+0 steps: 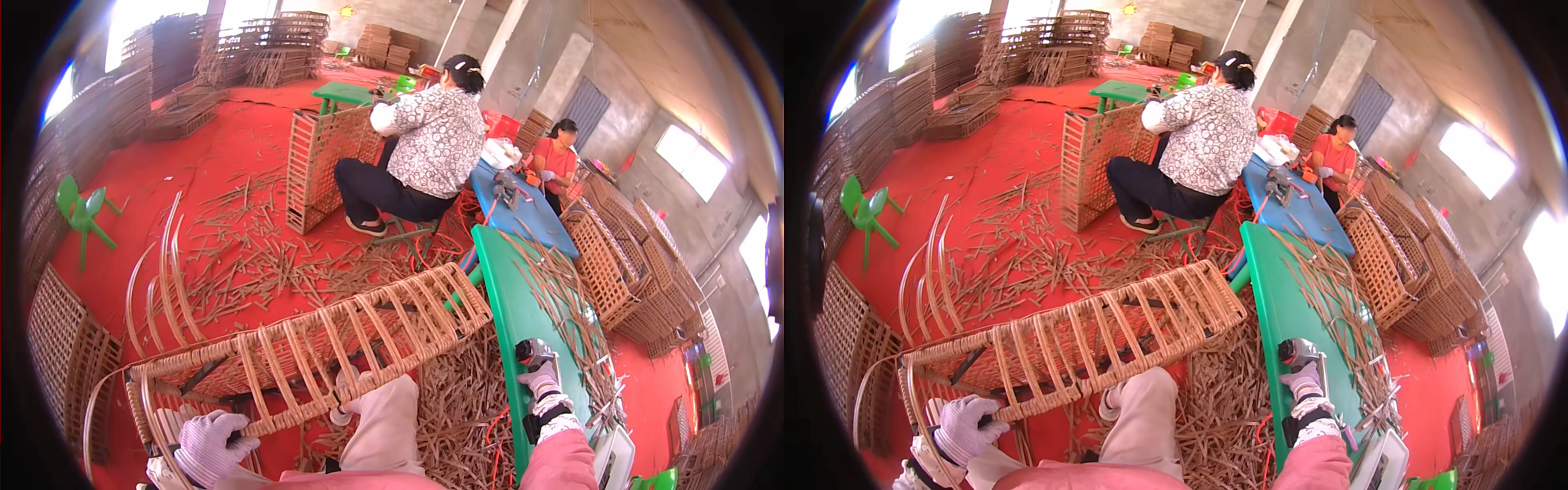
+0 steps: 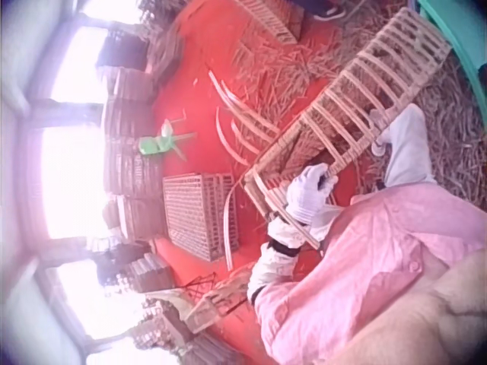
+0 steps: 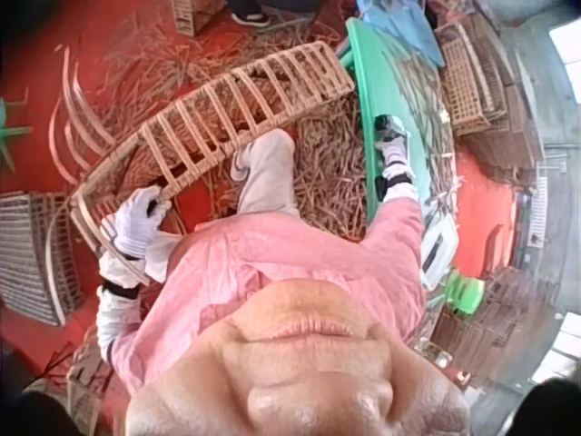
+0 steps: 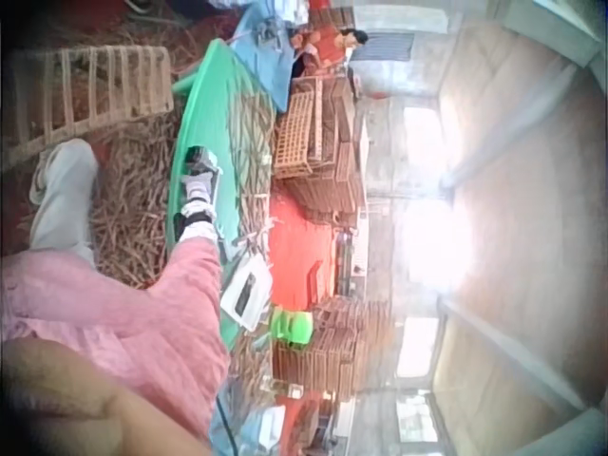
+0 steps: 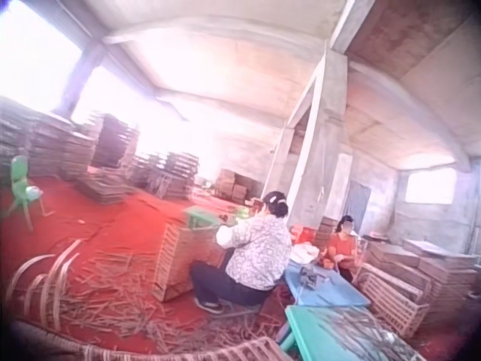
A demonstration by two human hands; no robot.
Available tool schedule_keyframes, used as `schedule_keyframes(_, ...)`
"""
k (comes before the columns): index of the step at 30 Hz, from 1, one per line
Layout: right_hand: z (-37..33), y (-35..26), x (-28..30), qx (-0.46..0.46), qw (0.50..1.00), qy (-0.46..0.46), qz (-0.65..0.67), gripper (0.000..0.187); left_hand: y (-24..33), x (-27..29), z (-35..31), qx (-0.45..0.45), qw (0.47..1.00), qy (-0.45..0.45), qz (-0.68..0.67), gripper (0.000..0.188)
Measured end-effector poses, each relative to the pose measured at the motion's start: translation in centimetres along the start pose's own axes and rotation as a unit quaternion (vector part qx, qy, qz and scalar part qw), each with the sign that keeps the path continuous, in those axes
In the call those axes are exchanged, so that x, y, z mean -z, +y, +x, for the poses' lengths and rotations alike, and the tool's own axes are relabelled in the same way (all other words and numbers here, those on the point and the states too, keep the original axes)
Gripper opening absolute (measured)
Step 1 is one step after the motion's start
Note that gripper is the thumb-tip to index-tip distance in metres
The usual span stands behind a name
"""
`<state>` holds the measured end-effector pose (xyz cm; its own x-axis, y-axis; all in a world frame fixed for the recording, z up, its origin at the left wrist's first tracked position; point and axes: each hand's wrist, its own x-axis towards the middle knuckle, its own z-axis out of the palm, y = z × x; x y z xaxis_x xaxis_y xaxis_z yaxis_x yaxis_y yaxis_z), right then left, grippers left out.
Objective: Assembling and weaving wicker material onto a chair frame.
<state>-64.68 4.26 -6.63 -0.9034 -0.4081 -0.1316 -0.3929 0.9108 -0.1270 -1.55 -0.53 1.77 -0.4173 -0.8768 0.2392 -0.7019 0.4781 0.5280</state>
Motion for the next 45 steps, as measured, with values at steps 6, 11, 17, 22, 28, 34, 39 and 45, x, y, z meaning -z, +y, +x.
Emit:
schedule_keyframes(6, 2.4, 3.8, 2.7, 0.077, 0.981, 0.034, 0.173, 0.044, 1.0, 0.7, -0.9, 0.067, 0.996, -0.052, -0.013, 0.033)
schedule_keyframes(11, -6.5, -2.8, 10.1, 0.261, 0.838, -0.067, 0.475, 0.054, 1.3, 0.2, -0.5, 0.071, 0.996, -0.043, -0.019, 0.027)
schedule_keyframes(17, -22.3, -11.5, 14.4, 0.380, 0.778, -0.265, 0.424, 0.034, 0.6, -0.8, -0.5, 0.066, 0.998, -0.021, -0.002, 0.029)
schedule_keyframes(22, -31.4, -15.9, 15.2, 0.374, 0.768, -0.443, 0.272, 0.025, 1.1, 0.1, -1.4, 0.076, 0.996, -0.051, -0.017, 0.028)
schedule_keyframes(28, -35.2, -18.1, 14.9, 0.449, 0.771, -0.450, -0.038, 0.023, 0.1, -0.3, -1.5, 0.070, 0.995, -0.064, -0.021, 0.028)
schedule_keyframes(34, -36.2, -18.0, 15.0, 0.373, 0.792, -0.482, 0.034, 0.041, -0.3, -0.7, -1.3, 0.036, 0.998, -0.026, -0.049, 0.023)
schedule_keyframes(39, -37.1, -20.8, 14.3, 0.746, 0.582, -0.306, -0.109, 0.040, -0.4, -0.8, -1.3, 0.065, 0.994, -0.040, -0.077, 0.022)
schedule_keyframes(45, -39.1, -22.2, 14.6, 0.728, 0.591, -0.327, -0.122, 0.036, -0.5, -1.4, -1.8, 0.058, 0.994, -0.028, -0.090, 0.025)
